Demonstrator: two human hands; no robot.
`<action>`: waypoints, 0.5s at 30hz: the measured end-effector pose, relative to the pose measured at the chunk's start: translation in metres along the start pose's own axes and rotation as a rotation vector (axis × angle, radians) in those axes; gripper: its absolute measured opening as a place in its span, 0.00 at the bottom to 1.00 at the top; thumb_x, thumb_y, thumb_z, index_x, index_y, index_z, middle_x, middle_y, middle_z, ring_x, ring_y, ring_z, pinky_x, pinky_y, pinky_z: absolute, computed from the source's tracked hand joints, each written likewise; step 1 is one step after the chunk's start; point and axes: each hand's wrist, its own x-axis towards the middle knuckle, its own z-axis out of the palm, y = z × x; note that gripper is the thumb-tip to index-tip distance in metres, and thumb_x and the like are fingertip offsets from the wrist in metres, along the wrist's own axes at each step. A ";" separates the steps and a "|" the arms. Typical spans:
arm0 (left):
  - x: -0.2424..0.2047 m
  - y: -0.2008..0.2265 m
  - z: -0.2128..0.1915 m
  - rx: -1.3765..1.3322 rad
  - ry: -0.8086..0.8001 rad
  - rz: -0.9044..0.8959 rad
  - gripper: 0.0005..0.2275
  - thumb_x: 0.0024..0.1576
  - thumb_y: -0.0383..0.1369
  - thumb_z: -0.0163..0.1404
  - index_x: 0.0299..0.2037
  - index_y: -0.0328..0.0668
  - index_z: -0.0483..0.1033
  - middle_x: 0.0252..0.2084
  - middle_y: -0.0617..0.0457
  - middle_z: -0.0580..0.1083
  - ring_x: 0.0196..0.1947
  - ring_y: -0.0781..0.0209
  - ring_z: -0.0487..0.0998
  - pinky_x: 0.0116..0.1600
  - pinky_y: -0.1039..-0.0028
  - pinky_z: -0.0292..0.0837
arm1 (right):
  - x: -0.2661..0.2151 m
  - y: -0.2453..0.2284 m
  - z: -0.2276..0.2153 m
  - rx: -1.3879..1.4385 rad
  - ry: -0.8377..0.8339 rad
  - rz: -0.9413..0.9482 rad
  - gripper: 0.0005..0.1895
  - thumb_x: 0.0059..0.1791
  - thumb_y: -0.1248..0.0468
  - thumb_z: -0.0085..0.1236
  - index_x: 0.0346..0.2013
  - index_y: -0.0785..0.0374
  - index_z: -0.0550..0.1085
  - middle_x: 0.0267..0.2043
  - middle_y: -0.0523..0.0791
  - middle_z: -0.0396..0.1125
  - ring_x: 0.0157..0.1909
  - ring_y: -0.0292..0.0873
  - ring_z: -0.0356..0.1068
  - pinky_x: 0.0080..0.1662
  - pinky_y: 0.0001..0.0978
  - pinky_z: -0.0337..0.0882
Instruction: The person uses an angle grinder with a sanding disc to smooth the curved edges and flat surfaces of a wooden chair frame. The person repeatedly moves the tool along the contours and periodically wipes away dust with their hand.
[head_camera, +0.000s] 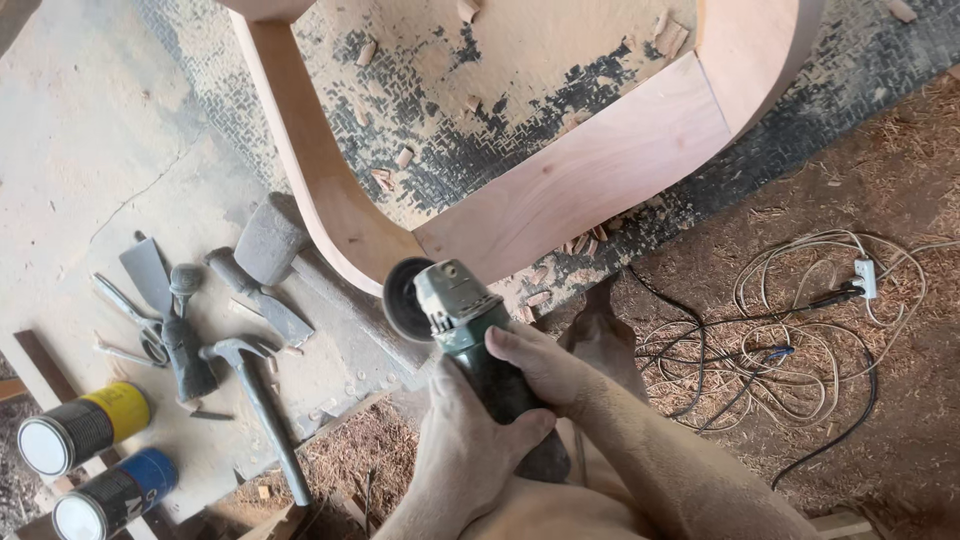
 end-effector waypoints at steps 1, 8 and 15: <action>-0.003 -0.002 -0.002 -0.001 0.043 0.029 0.47 0.40 0.43 0.69 0.64 0.33 0.51 0.56 0.41 0.68 0.54 0.51 0.78 0.57 0.65 0.78 | 0.001 0.000 0.003 0.004 0.017 0.010 0.39 0.49 0.40 0.61 0.59 0.69 0.68 0.51 0.50 0.70 0.50 0.42 0.73 0.52 0.35 0.77; -0.017 -0.016 -0.016 -0.020 0.111 -0.098 0.44 0.43 0.40 0.72 0.64 0.35 0.53 0.51 0.41 0.75 0.50 0.53 0.83 0.56 0.66 0.80 | 0.019 0.000 0.031 -0.009 -0.125 0.028 0.38 0.49 0.41 0.61 0.59 0.69 0.67 0.49 0.51 0.70 0.47 0.44 0.73 0.49 0.37 0.76; -0.015 -0.029 -0.023 -0.443 0.179 0.279 0.45 0.40 0.23 0.65 0.66 0.38 0.46 0.53 0.44 0.71 0.47 0.55 0.83 0.51 0.66 0.85 | 0.026 -0.036 0.065 -0.386 -0.192 -0.127 0.32 0.50 0.49 0.61 0.61 0.68 0.68 0.50 0.48 0.71 0.51 0.44 0.72 0.57 0.38 0.74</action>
